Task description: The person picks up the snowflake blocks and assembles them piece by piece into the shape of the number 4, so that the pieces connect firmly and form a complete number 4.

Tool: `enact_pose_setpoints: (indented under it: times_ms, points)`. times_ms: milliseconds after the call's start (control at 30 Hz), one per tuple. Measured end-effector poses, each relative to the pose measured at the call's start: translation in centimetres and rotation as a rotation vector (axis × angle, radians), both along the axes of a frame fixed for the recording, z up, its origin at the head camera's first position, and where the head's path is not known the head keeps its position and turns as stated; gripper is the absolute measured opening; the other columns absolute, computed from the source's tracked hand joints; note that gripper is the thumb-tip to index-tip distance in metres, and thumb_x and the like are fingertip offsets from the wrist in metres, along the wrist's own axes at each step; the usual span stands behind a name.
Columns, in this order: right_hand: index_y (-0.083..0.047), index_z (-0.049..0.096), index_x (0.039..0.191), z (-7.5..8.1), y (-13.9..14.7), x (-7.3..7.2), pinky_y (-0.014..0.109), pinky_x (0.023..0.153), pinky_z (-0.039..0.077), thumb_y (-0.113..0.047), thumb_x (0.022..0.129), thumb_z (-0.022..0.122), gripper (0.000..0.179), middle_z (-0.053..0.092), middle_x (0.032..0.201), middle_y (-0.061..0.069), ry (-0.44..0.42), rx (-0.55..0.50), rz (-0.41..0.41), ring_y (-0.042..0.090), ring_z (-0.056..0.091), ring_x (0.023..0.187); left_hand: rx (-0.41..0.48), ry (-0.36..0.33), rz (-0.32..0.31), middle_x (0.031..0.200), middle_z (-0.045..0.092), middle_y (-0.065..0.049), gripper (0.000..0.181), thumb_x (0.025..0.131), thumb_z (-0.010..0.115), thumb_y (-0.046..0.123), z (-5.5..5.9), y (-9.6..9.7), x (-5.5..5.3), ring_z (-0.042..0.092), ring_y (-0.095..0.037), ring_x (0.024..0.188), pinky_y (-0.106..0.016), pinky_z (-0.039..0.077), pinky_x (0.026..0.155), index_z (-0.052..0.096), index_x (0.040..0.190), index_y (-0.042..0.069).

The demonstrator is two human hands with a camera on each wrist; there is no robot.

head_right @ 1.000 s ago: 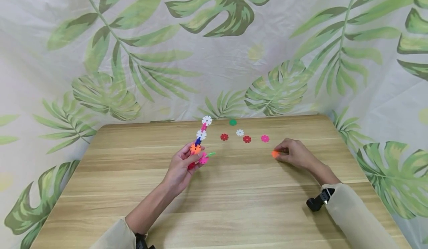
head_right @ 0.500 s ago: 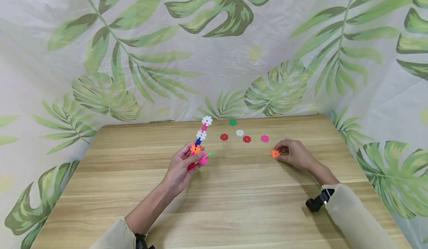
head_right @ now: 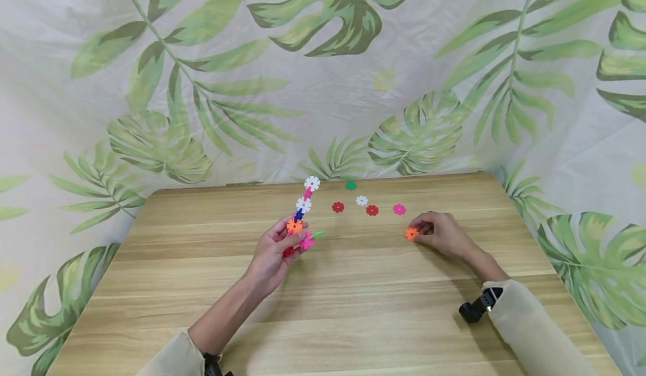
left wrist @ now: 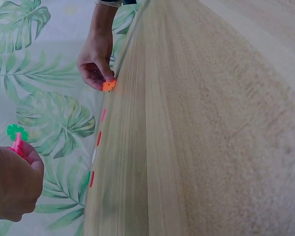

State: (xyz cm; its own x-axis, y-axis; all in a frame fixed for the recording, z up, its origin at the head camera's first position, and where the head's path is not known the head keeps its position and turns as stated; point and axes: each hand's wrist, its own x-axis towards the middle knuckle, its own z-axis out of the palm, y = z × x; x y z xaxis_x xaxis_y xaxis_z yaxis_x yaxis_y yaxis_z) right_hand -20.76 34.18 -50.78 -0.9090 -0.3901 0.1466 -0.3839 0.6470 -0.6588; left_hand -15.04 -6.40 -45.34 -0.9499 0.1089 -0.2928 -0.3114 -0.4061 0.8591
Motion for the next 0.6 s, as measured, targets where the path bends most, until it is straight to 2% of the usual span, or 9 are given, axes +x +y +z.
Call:
enact_pose_setpoints:
  times_ms: [133, 367, 467, 600]
  points:
    - [-0.005, 0.080, 0.103, 0.3, -0.7, 0.1, 0.021, 0.071, 0.058, 0.005, 0.085, 0.085, 0.021, 0.077, 0.096, 0.004, 0.002, -0.004, 0.003, 0.006, 0.067, 0.081, -0.009, -0.009, 0.001, 0.141, 0.063, -0.015, 0.056, 0.102, 0.064, -0.004, -0.1, 0.0, -0.1, 0.068, -0.024, 0.121, -0.031, 0.062, 0.092, 0.054, 0.155, 0.015]
    - [-0.008, 0.081, 0.101, 1.0, -2.3, 0.3, 0.020, 0.070, 0.056, 0.004, 0.087, 0.084, 0.019, 0.078, 0.095, 0.002, 0.056, -0.028, 0.017, 0.005, 0.065, 0.080, -0.002, -0.019, 0.006, 0.141, 0.062, -0.017, 0.056, 0.102, 0.064, -0.004, 0.0, 0.1, -0.2, 0.070, -0.018, 0.112, -0.031, 0.063, 0.091, 0.055, 0.154, 0.015]
    - [-0.008, 0.081, 0.102, 1.3, -3.0, 0.5, 0.020, 0.069, 0.055, 0.003, 0.087, 0.084, 0.019, 0.078, 0.095, 0.002, 0.066, -0.050, 0.019, 0.006, 0.064, 0.081, 0.004, -0.017, 0.003, 0.145, 0.060, -0.019, 0.056, 0.102, 0.063, -0.004, 0.0, 0.1, -0.1, 0.069, -0.019, 0.115, -0.030, 0.062, 0.091, 0.054, 0.155, 0.015]
    - [-0.006, 0.081, 0.104, 1.5, -3.9, 0.7, 0.020, 0.070, 0.056, 0.004, 0.087, 0.084, 0.020, 0.078, 0.097, 0.005, 0.063, -0.093, 0.018, 0.006, 0.065, 0.081, 0.007, -0.005, -0.008, 0.143, 0.061, -0.017, 0.056, 0.102, 0.063, -0.005, -0.1, 0.1, 0.0, 0.067, -0.023, 0.121, -0.030, 0.062, 0.092, 0.054, 0.154, 0.014]
